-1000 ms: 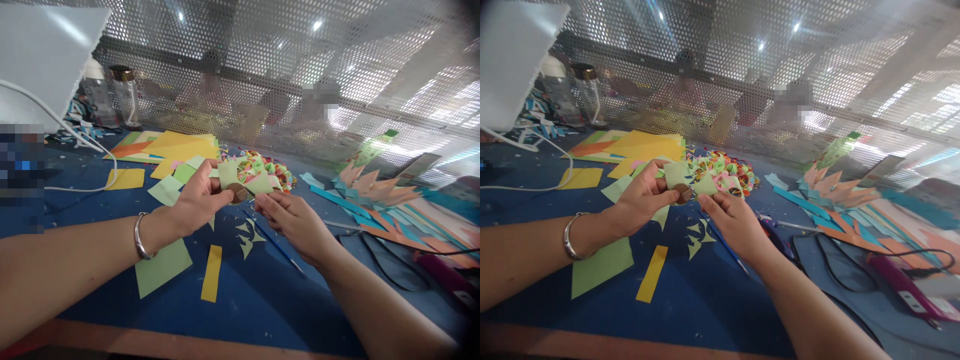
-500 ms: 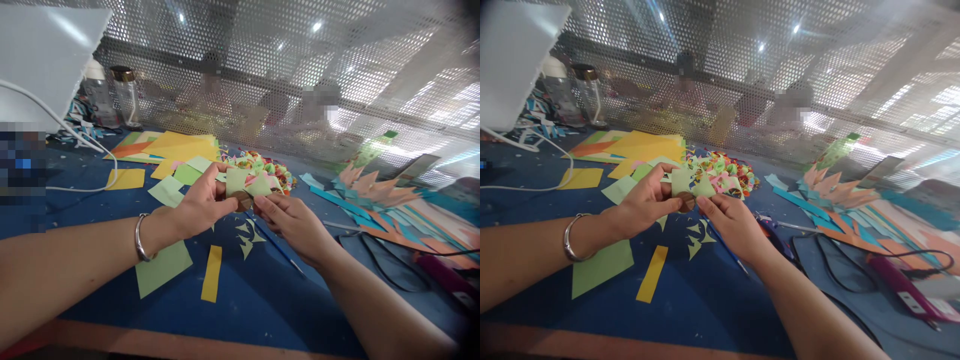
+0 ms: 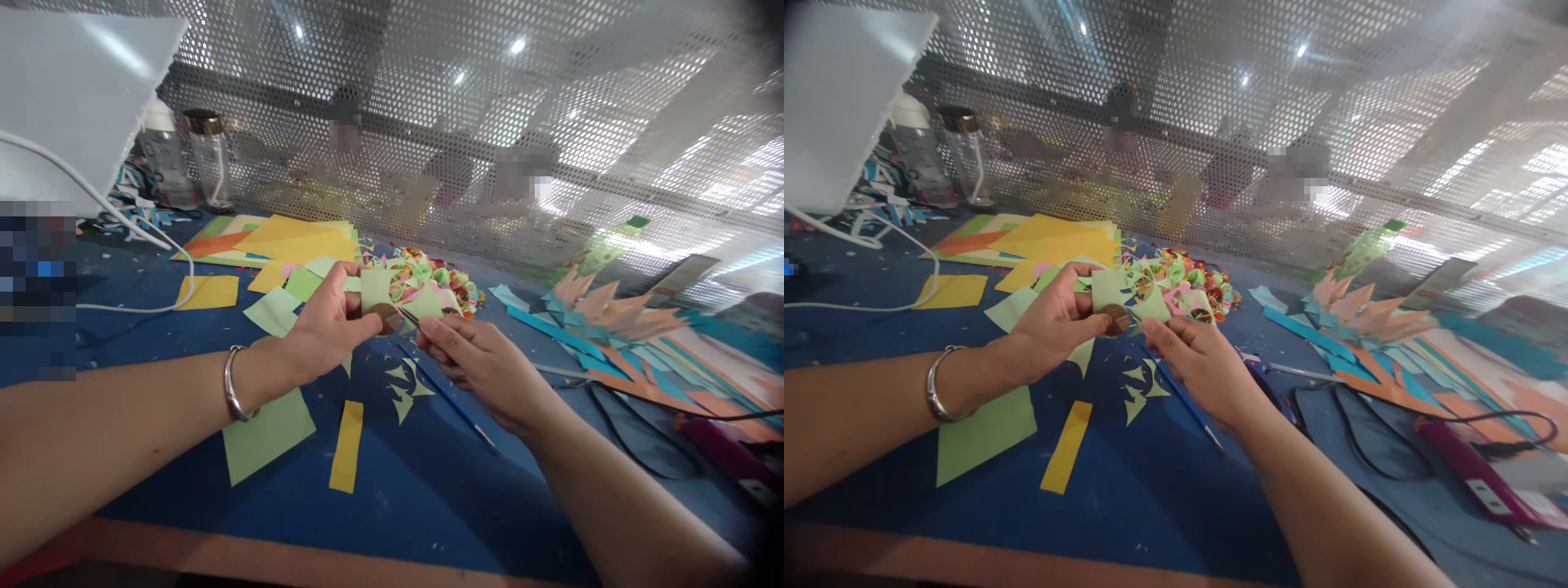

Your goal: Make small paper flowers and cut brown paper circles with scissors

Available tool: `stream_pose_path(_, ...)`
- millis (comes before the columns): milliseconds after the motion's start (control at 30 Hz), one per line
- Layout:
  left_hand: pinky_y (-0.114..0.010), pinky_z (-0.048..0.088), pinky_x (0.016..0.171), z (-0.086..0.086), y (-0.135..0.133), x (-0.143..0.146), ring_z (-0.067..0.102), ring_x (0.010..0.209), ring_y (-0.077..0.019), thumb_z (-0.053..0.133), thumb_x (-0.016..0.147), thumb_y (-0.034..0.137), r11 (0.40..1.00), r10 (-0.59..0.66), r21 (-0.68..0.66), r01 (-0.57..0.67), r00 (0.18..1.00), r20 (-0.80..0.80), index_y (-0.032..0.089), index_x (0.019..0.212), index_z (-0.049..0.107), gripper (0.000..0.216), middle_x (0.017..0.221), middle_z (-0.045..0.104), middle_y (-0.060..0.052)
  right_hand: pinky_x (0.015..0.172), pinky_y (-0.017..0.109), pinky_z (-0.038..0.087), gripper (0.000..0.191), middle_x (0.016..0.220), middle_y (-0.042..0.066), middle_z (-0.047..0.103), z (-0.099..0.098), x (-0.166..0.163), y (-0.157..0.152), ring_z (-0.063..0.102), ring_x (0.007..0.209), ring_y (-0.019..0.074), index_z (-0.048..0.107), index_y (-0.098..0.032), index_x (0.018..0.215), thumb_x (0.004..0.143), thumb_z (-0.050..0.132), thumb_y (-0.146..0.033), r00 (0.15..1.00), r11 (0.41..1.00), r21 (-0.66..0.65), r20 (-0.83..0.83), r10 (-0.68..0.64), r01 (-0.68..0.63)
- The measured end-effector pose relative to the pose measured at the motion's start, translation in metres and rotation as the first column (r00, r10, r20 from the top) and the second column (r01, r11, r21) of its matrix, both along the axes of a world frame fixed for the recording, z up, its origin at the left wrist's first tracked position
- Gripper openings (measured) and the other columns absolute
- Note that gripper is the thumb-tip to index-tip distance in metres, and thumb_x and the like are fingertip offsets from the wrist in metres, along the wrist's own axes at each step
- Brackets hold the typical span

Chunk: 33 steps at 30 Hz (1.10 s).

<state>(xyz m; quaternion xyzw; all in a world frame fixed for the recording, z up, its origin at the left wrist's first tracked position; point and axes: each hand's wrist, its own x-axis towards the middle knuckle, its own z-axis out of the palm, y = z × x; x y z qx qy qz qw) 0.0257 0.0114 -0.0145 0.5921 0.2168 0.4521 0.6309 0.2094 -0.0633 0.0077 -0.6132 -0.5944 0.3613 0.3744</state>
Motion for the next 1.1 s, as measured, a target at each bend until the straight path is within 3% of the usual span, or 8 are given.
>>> stream_pose_path(133, -0.032, 0.052, 0.073, -0.002, 0.002, 0.000, 0.071, 0.072, -0.0166, 0.073, 0.074, 0.015, 0.999, 0.042, 0.007, -0.042, 0.999, -0.035, 0.022, 0.115, 0.039, 0.054, 0.078, 0.073, 0.000, 0.042, 0.024, 0.016, 0.052, 0.057, -0.008, 0.031, 0.001, 0.000, 0.000, 0.022, 0.047, 0.0073, 0.053, -0.019, 0.075, 0.085, 0.056, -0.070, 0.999, 0.997, 0.072, -0.041, 0.003, 0.000)
stream_pose_path(300, -0.027, 0.048, 0.065, -0.004, 0.000, -0.001, 0.068, 0.068, -0.0150, 0.078, 0.073, 0.021, 0.998, 0.035, 0.052, -0.031, 0.996, -0.083, 0.023, 0.118, 0.040, 0.058, 0.076, 0.071, 0.001, 0.049, 0.026, 0.027, 0.042, 0.060, -0.005, 0.039, 0.000, -0.003, -0.001, 0.034, 0.054, 0.0111, 0.053, -0.021, 0.072, 0.080, 0.069, -0.058, 0.997, 0.972, 0.234, 0.066, -0.042, 0.026)
stream_pose_path(567, -0.023, 0.041, 0.057, 0.004, -0.012, -0.002, 0.061, 0.064, -0.0114, 0.070, 0.081, 0.019, 0.987, -0.048, 0.139, 0.075, 0.981, -0.186, 0.022, 0.125, 0.038, 0.054, 0.076, 0.068, 0.002, 0.051, 0.027, 0.028, 0.028, 0.061, -0.005, 0.039, -0.005, -0.008, 0.000, 0.034, 0.056, 0.0123, 0.058, -0.020, 0.077, 0.082, 0.069, -0.046, 0.984, 0.974, 0.228, 0.173, -0.037, -0.003)
stream_pose_path(667, -0.024, 0.043, 0.060, 0.006, -0.014, -0.001, 0.061, 0.064, -0.0114, 0.072, 0.078, 0.016, 0.991, -0.096, 0.079, 0.108, 0.986, -0.139, 0.022, 0.124, 0.038, 0.057, 0.074, 0.068, 0.003, 0.052, 0.028, 0.031, 0.027, 0.063, -0.003, 0.045, -0.004, -0.008, 0.000, 0.038, 0.058, 0.0131, 0.061, -0.019, 0.081, 0.083, 0.067, -0.046, 0.990, 0.981, 0.194, 0.144, -0.002, -0.026)
stream_pose_path(800, -0.028, 0.048, 0.069, 0.005, -0.015, 0.001, 0.066, 0.071, -0.0140, 0.079, 0.071, 0.016, 0.984, -0.095, -0.154, 0.086, 0.994, -0.056, 0.021, 0.118, 0.044, 0.059, 0.076, 0.069, 0.001, 0.054, 0.027, 0.033, 0.025, 0.064, -0.003, 0.046, -0.001, -0.007, -0.002, 0.040, 0.060, 0.0132, 0.061, -0.020, 0.077, 0.082, 0.069, -0.042, 0.997, 0.975, 0.222, 0.073, -0.003, -0.013)
stream_pose_path(900, -0.027, 0.048, 0.070, 0.003, -0.014, 0.003, 0.064, 0.073, -0.0132, 0.084, 0.065, 0.016, 0.951, -0.109, -0.290, 0.104, 0.994, 0.000, 0.017, 0.103, 0.055, 0.047, 0.079, 0.069, -0.001, 0.059, 0.028, 0.039, 0.019, 0.071, -0.001, 0.055, -0.001, -0.007, -0.003, 0.046, 0.064, 0.0143, 0.065, -0.020, 0.084, 0.082, 0.070, -0.038, 1.000, 0.967, 0.255, 0.001, 0.011, -0.011)
stream_pose_path(1000, -0.028, 0.048, 0.067, 0.003, -0.015, 0.004, 0.061, 0.067, -0.0114, 0.084, 0.064, 0.018, 0.937, -0.117, -0.329, 0.121, 0.993, 0.033, 0.014, 0.081, 0.061, 0.029, 0.074, 0.066, 0.000, 0.066, 0.029, 0.044, 0.021, 0.080, 0.002, 0.063, -0.002, -0.008, -0.003, 0.054, 0.071, 0.0165, 0.067, -0.020, 0.091, 0.083, 0.070, -0.039, 0.998, 0.969, 0.247, -0.062, 0.030, -0.013)
stream_pose_path(1100, -0.028, 0.047, 0.067, 0.008, -0.016, 0.003, 0.060, 0.068, -0.0114, 0.084, 0.063, 0.019, 0.947, -0.053, -0.317, 0.051, 0.999, 0.002, 0.014, 0.078, 0.064, 0.025, 0.073, 0.067, 0.000, 0.060, 0.028, 0.044, 0.027, 0.078, 0.002, 0.064, -0.002, -0.008, -0.002, 0.054, 0.067, 0.0156, 0.068, -0.020, 0.092, 0.083, 0.070, -0.045, 0.999, 0.970, 0.242, -0.050, -0.010, 0.022)
